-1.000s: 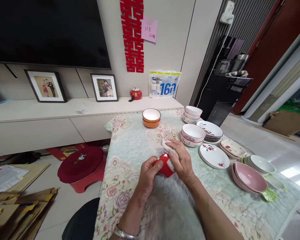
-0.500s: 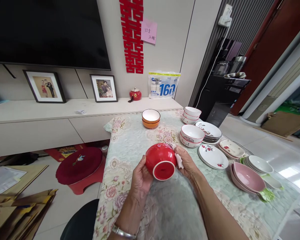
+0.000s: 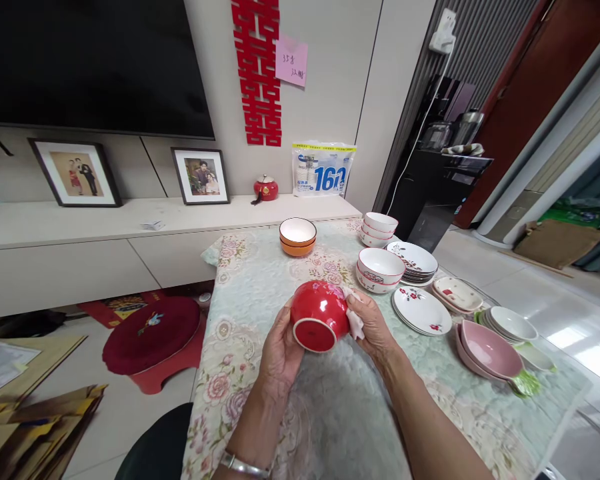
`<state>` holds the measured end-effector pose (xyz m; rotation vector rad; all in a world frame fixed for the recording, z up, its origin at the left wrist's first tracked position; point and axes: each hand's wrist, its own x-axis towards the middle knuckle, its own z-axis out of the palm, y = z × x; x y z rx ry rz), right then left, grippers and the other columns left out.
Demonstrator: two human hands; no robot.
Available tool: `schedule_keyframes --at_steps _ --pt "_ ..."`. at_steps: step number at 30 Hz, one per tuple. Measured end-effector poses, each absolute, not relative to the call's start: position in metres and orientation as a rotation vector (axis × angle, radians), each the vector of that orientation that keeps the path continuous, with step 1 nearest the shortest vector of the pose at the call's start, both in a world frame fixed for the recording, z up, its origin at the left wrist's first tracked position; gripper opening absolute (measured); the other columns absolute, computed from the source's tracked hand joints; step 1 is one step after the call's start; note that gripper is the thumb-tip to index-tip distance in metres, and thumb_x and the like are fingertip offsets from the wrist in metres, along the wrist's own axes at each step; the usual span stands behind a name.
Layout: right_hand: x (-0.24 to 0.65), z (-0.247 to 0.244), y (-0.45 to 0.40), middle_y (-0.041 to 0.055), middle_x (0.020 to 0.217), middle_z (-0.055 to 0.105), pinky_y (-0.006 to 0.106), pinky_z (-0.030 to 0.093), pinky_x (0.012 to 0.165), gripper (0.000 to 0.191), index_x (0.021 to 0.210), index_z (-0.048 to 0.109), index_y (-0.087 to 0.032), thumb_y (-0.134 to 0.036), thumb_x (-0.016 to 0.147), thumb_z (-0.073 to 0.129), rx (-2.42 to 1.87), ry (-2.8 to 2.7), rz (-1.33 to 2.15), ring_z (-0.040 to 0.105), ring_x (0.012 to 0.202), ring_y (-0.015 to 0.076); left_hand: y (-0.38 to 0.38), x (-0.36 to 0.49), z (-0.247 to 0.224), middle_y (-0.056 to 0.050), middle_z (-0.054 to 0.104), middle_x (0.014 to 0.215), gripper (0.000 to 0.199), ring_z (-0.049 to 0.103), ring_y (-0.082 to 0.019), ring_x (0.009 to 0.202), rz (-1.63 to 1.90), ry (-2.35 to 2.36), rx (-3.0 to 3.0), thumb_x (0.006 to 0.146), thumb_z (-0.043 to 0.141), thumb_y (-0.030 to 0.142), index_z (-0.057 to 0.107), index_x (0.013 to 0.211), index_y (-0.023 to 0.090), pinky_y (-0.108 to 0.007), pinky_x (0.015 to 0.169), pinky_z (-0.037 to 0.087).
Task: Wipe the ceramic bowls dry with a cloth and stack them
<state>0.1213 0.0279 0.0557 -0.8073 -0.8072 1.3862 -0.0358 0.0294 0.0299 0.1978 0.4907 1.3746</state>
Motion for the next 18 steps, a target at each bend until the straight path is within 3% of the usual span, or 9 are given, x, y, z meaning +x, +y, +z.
schedule_keyframes --at_steps 4,9,14,18 --pt "0.122 0.058 0.031 -0.0051 0.058 0.055 0.022 0.037 0.045 0.032 0.077 0.06 -0.02 -0.044 0.068 0.079 -0.93 -0.803 1.158 0.045 0.046 0.0091 0.027 -0.033 0.028 -0.009 0.068 0.123 0.032 0.061 -0.021 0.117 1.338 0.512 0.37 0.08 0.068 0.02 0.069 0.112 0.017 -0.032 0.1 0.047" --pt "0.118 0.049 0.03 -0.0029 0.064 0.058 0.025 0.04 0.052 0.026 0.081 0.064 -0.02 -0.045 0.077 0.071 -1.223 -1.155 0.624 0.05 0.056 0.0125 0.022 -0.03 0.033 -0.009 0.059 0.136 0.052 0.065 -0.024 0.109 1.229 0.538 0.458 0.078 0.073 0.027 0.058 0.127 0.024 -0.04 0.095 0.049" --pt "0.103 0.047 0.018 0.001 0.076 0.063 0.028 0.043 0.062 0.022 0.092 0.063 -0.02 -0.041 0.085 0.063 -1.253 -1.649 0.236 0.057 0.066 0.0159 0.022 -0.03 0.035 -0.008 0.067 0.121 0.059 0.065 -0.024 0.104 1.223 0.505 0.489 0.076 0.074 0.037 0.054 0.13 0.024 -0.036 0.087 0.051" --pt "0.092 0.059 0.008 0.0019 0.079 0.06 0.027 0.04 0.064 0.017 0.089 0.061 -0.02 -0.037 0.089 0.061 -1.209 -2.083 0.183 0.056 0.071 0.0166 0.021 -0.032 0.035 -0.005 0.068 0.115 0.05 0.065 -0.02 0.1 1.331 0.504 0.504 0.076 0.073 0.04 0.058 0.121 0.022 -0.031 0.087 0.049"
